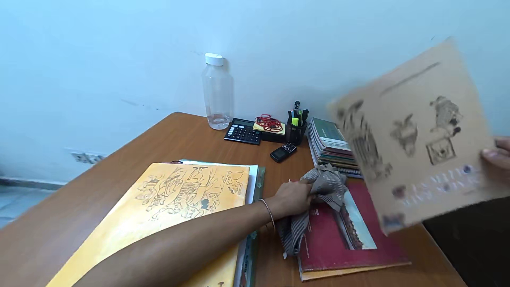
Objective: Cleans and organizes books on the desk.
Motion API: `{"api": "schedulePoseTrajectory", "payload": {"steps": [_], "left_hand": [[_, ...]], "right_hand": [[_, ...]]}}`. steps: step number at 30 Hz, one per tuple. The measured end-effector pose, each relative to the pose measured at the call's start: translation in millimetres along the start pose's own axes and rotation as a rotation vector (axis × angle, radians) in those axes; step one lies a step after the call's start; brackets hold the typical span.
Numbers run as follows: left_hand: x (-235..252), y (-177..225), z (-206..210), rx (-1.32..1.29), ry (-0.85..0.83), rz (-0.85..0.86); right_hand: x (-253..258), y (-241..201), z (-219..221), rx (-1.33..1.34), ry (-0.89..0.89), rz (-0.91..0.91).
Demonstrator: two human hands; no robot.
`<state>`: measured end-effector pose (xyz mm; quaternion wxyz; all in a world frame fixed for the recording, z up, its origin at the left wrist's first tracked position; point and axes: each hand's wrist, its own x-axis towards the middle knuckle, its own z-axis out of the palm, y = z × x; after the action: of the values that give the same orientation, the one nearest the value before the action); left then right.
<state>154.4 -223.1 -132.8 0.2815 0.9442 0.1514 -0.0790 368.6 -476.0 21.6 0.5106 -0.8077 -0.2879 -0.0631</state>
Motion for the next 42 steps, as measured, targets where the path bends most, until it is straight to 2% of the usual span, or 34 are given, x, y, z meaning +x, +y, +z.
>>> {"api": "schedulePoseTrajectory", "payload": {"steps": [2, 6, 10, 14, 21, 25, 27, 31, 33, 37, 42], "left_hand": [[1.2, -1.2, 0.2, 0.007, -0.004, 0.009], [1.5, -0.7, -0.8, 0.036, -0.022, 0.022], [2.0, -0.5, -1.3, 0.035, -0.037, 0.025], [2.3, 0.2, -2.7, 0.051, -0.05, 0.02], [2.2, -0.4, -2.6, 0.063, -0.054, 0.021], [1.9, -0.7, -2.2, 0.06, -0.066, 0.014], [1.9, -0.4, -3.0, 0.059, -0.068, 0.015], [1.9, 0.2, -3.0, 0.059, -0.068, 0.014], [2.6, 0.0, -3.6, 0.064, -0.071, 0.014], [2.3, 0.6, -3.2, 0.065, -0.073, 0.022], [2.4, -0.8, -2.5, 0.069, -0.072, 0.027]], "right_hand": [[17.5, 30.3, 23.1, 0.261, 0.042, 0.129], [17.9, 51.4, 89.7, 0.675, 0.087, 0.512], [17.5, 70.4, 153.8, 0.905, 0.156, 0.691], [17.0, 67.8, 188.7, 0.979, 0.175, 0.709], [12.0, 48.2, 229.3, 0.981, 0.412, 0.718], [0.5, 37.7, 239.2, 1.159, 0.495, 0.728], [-4.0, 31.5, 244.2, 1.214, 0.501, 0.743], [-2.4, 25.6, 253.2, 0.983, 0.526, 0.794], [0.9, 23.3, 250.0, 0.968, 0.53, 0.81], [2.7, 27.4, 251.7, 0.979, 0.568, 0.786], [5.0, 31.9, 258.2, 1.01, 0.463, 0.688]]}}
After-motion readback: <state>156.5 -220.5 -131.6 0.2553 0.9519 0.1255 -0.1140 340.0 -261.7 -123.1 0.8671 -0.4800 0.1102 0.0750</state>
